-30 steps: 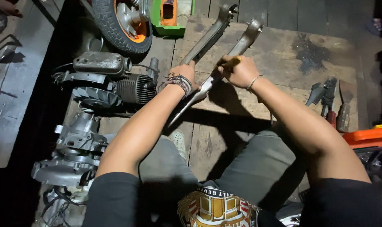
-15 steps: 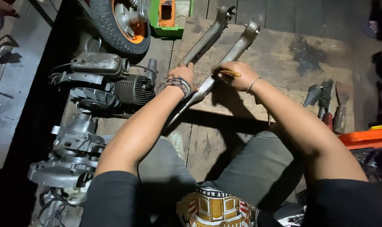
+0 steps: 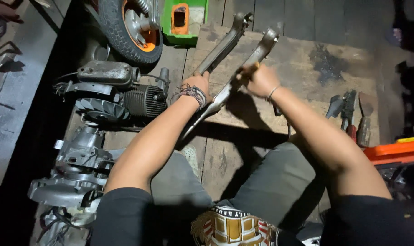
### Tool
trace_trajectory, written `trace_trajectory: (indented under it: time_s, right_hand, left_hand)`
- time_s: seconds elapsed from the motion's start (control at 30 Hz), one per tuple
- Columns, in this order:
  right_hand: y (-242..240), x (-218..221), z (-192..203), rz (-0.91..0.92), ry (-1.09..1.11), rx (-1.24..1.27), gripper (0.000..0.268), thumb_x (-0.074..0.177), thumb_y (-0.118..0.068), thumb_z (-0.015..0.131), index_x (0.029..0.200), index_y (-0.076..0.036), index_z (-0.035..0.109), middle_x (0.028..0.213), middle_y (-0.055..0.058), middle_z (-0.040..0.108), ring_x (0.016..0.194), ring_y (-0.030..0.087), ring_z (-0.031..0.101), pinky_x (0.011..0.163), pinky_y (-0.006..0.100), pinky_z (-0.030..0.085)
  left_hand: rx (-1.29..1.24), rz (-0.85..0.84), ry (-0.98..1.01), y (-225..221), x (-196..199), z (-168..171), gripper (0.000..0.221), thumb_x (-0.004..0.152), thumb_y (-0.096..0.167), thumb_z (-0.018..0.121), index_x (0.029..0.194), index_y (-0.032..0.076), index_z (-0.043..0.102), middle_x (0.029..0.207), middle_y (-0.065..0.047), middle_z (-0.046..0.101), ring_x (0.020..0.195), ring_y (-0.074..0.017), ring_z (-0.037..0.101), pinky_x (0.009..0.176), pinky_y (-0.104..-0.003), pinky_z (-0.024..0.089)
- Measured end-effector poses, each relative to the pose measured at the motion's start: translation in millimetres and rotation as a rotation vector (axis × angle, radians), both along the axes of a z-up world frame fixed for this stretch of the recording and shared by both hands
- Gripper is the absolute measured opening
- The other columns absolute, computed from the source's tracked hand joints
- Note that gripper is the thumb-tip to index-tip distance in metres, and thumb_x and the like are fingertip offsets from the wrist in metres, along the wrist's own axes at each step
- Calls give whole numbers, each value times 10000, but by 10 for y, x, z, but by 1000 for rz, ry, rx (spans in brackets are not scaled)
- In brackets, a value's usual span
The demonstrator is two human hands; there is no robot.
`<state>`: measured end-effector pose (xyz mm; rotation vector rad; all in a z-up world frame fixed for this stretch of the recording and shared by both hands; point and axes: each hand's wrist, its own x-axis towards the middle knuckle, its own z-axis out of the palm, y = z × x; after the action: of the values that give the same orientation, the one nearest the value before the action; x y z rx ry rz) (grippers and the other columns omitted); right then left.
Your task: The person is using a small brush to clean or polish a metal motorcycle fork leg.
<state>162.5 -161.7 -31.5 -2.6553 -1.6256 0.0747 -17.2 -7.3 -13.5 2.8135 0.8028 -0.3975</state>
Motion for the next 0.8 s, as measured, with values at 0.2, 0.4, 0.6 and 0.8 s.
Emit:
trace_trajectory:
  time_s: [0.2,0.4,0.6,0.8]
  right_hand:
    - [-41,-45,40,248,352,106,363,914,-384,651,1224,-195,644,1180,113,733,1129,389,666,979,547,547]
    - [-25,-227,212,333,190,222,263,909,-269,648,1117,-119,709,1130,156,734,1030,433,697,814,577,577]
    - [25,-30,20,19,-39,-104,339,840,-493,661,850,-164,743,833,87,764,878,331,766,750,456,610]
    - [-9,-70,94,243,332,8,348,886,-414,672,1136,-173,646,1075,96,742,1080,385,697,903,525,580]
  left_hand:
    - [-15,-7,32,-2,-15,43,720,831,408,791,1368,51,470,1148,-228,583,1074,-419,679,856,-582,587]
    - [-18,3,16,36,18,-14,721,808,427,830,1319,53,485,1165,-231,580,1099,-422,670,885,-586,575]
    - [-27,4,12,14,2,4,717,809,424,835,1309,48,484,1172,-230,579,1116,-426,663,893,-600,569]
    - [-41,0,21,65,54,-118,708,797,452,832,1296,79,494,1175,-212,588,1111,-409,673,891,-585,571]
